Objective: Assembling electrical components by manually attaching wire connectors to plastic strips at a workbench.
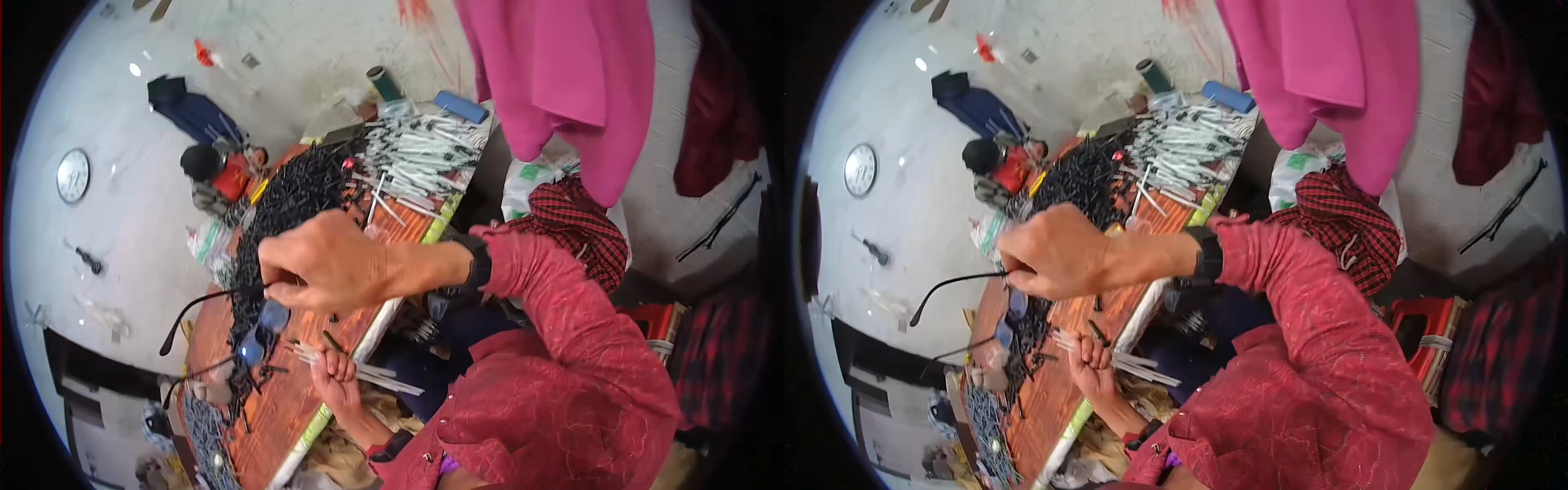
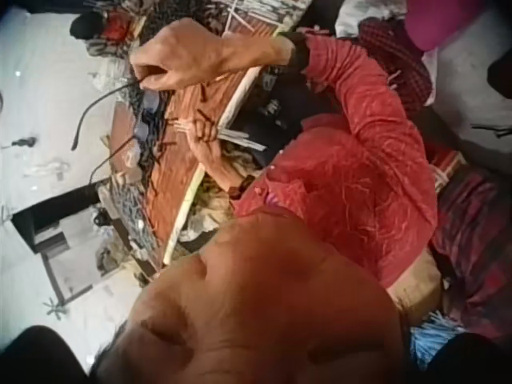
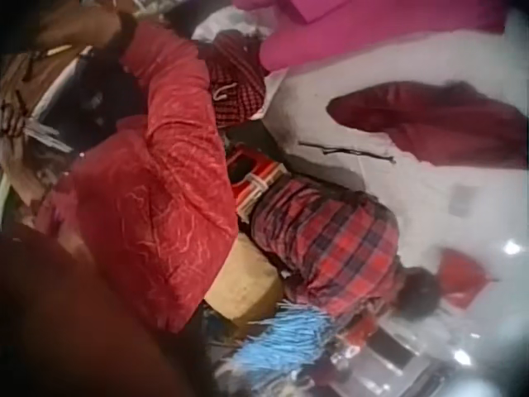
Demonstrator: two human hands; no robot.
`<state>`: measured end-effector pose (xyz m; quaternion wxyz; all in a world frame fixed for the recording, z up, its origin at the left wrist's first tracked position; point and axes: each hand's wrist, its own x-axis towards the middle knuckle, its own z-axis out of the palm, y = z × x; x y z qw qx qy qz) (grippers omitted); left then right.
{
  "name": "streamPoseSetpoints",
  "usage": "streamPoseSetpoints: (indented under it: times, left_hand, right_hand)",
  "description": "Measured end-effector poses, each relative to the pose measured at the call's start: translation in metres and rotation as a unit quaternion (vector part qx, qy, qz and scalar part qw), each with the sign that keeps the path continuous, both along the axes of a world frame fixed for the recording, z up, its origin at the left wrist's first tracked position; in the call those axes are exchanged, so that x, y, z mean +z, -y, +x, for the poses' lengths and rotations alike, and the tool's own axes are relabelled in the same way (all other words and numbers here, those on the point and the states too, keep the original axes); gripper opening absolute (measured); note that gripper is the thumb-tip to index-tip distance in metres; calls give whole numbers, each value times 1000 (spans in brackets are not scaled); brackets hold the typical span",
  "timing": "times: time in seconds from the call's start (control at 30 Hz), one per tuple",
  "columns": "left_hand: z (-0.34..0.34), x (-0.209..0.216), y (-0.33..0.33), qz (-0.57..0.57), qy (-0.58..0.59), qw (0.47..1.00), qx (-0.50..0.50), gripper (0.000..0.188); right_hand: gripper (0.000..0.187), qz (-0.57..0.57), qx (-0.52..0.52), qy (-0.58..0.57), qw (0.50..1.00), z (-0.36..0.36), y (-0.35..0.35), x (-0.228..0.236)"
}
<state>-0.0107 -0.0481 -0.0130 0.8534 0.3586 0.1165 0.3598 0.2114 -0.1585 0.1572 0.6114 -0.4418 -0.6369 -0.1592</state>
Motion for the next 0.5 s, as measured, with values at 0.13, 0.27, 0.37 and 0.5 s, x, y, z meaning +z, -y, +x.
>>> streamPoseSetpoints:
  times: [0.13,0.27,0.37,0.5]
  left_hand:
    - [9,7,4,1,-10,1000,-10,16]
    - [8,12,12,11,-14,1000,4,14]
    - [3,19,22,13,-26,999,37,12]
    - [-14,2,92,390,-405,737,376,20]
  right_hand:
    - [16,-42,-121,115,985,2,-6,13]
    - [13,-102,-150,175,968,-4,-17,19]
    - [12,-123,-141,313,931,-19,-10,34]
    - [18,309,-327,478,754,-30,48,38]
